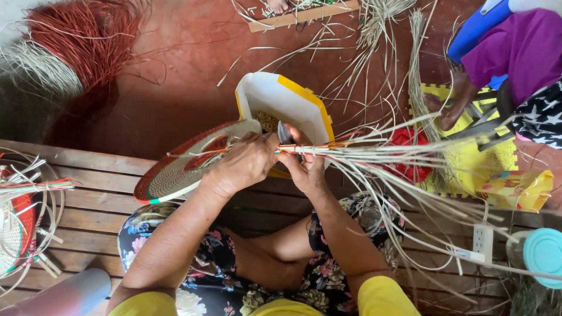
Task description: A person is weaving a decorative fan using dried plant fibers and a central frame.
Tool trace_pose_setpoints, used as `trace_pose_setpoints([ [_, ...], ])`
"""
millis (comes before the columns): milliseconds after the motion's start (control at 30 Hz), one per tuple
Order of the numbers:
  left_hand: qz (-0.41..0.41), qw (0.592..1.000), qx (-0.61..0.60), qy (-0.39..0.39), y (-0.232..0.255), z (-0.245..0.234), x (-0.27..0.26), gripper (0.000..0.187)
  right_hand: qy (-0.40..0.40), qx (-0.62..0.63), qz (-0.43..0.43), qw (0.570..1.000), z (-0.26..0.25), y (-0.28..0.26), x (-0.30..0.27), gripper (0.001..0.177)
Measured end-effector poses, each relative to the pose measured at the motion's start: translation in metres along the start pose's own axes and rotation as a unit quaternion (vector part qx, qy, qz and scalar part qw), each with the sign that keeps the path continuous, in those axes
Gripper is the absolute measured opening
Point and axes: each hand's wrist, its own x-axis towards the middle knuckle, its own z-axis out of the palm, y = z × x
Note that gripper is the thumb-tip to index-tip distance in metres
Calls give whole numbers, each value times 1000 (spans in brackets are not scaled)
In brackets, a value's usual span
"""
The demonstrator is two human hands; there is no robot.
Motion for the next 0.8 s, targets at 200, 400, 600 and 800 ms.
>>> trace_pose_setpoints([
  [200, -62, 988, -120, -71, 34, -44, 8, 15, -11, -54, 17, 998, -10, 3, -3, 50],
  [400, -77, 986, -108, -103, -1, -1, 4, 21, -31, -52, 118, 991, -14, -6, 2, 32],
  [600, -77, 980, -146, -110, -4, -6, 3, 24, -38, 56, 238, 969, -10, -14, 5, 27],
  [800, -100, 963, -225, -107, -3, -12, 0, 29, -47, 93, 274, 956, -11, -16, 11, 32],
])
